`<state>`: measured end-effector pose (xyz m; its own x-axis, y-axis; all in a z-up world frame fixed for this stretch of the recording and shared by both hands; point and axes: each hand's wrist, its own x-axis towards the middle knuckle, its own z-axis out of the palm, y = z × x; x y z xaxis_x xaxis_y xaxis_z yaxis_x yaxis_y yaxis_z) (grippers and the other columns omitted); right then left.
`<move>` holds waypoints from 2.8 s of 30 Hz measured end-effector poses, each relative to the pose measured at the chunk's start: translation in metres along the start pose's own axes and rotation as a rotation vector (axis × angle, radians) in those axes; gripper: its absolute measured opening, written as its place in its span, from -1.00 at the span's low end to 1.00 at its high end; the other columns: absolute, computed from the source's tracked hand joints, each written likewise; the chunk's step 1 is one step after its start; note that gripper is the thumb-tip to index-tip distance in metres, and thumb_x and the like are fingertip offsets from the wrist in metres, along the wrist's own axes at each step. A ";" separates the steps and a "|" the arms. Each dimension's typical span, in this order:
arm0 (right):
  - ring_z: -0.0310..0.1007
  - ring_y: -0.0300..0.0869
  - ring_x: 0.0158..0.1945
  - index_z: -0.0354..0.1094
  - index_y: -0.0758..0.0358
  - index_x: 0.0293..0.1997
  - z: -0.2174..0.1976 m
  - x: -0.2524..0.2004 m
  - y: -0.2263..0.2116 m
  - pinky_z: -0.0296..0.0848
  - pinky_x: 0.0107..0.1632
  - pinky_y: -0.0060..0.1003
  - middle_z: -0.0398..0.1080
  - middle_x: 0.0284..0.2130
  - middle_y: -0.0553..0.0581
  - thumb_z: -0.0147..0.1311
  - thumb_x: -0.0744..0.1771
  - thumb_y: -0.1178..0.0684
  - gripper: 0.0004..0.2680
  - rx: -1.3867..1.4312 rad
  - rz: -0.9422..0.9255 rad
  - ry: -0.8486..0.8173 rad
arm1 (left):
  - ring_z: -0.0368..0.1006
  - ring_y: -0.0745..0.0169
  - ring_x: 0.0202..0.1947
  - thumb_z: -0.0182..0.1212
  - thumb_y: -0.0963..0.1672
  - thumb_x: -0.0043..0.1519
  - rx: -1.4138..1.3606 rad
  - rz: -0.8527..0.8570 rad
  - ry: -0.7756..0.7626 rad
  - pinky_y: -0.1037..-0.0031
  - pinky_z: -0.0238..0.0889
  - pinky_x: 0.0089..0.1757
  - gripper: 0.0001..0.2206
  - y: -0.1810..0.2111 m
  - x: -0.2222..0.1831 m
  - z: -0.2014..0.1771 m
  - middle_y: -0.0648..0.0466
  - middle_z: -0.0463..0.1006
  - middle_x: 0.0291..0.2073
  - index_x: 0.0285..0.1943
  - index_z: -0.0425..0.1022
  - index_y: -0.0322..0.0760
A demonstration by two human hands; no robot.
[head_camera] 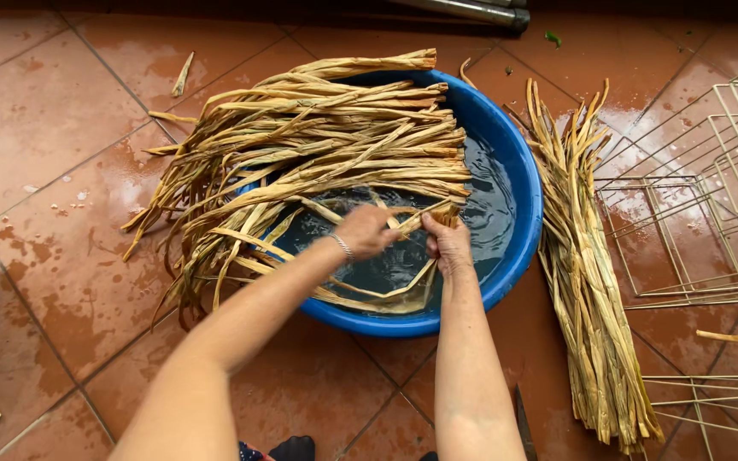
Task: The person sits on a tiled floor and repeatedly dips long, dried plant stems into a blue basin of water. They handle the stems by hand, submerging them to soak, and then place the wet stems onto a metal drying rack to the right.
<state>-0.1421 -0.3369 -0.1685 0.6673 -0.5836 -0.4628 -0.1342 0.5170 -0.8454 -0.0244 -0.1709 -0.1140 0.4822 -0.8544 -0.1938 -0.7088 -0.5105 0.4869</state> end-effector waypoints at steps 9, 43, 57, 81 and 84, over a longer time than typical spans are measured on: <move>0.15 -0.34 -0.72 0.37 0.25 -0.24 -0.013 0.029 0.030 0.01 -0.68 -0.40 0.52 -0.55 0.09 0.28 0.24 0.19 -0.86 0.066 -0.017 0.162 | 0.65 -0.16 -0.20 0.12 -0.05 0.28 -0.700 -0.338 0.025 0.10 0.50 -0.14 -0.76 0.004 0.056 0.127 -0.15 0.66 -0.28 -0.07 0.39 -0.34; 0.44 -0.03 -0.59 0.38 0.44 -0.33 -0.034 0.083 0.077 0.48 -0.52 -0.15 0.43 -0.52 0.25 0.11 0.21 0.36 -0.93 0.186 -0.017 0.373 | 0.55 -0.40 -0.21 -0.10 -0.05 0.37 -0.158 -0.136 0.005 -0.03 0.38 -0.07 -0.63 0.032 0.025 0.117 -0.33 0.60 -0.30 -0.26 0.59 -0.36; 0.45 -0.05 -0.51 0.32 0.52 -0.22 -0.069 0.126 0.083 0.52 -0.45 -0.17 0.44 -0.37 0.29 0.07 0.23 0.39 -0.88 0.522 -0.126 0.704 | 0.53 -0.38 -0.35 -0.11 -0.06 0.38 0.111 0.022 -0.081 -0.08 0.36 -0.27 -0.75 0.037 -0.119 -0.004 -0.26 0.59 -0.45 -0.18 0.39 -0.31; 0.51 -0.24 -0.44 0.41 0.01 -0.09 0.004 -0.055 -0.150 0.50 -0.42 -0.25 0.53 -0.41 0.02 0.02 0.39 -0.04 -0.90 0.177 -0.478 0.043 | 0.55 -0.22 -0.36 0.02 -0.03 0.34 0.138 -0.161 0.123 0.02 0.41 -0.27 -0.76 -0.037 -0.078 -0.020 -0.17 0.59 -0.45 -0.16 0.53 -0.22; 0.32 -0.34 -0.48 0.49 0.11 -0.04 0.013 -0.076 -0.136 0.32 -0.44 -0.40 0.48 -0.40 0.01 0.27 0.34 0.02 -0.85 -0.154 -0.536 -0.158 | 0.56 -0.27 -0.30 0.04 -0.01 0.31 0.075 -0.160 0.135 -0.01 0.41 -0.23 -0.75 -0.022 -0.044 -0.004 -0.19 0.62 -0.37 -0.13 0.58 -0.16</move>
<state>-0.1655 -0.3547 -0.0153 0.7712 -0.6321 0.0761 0.1554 0.0710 -0.9853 -0.0280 -0.1220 -0.1128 0.6522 -0.7440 -0.1453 -0.6519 -0.6483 0.3932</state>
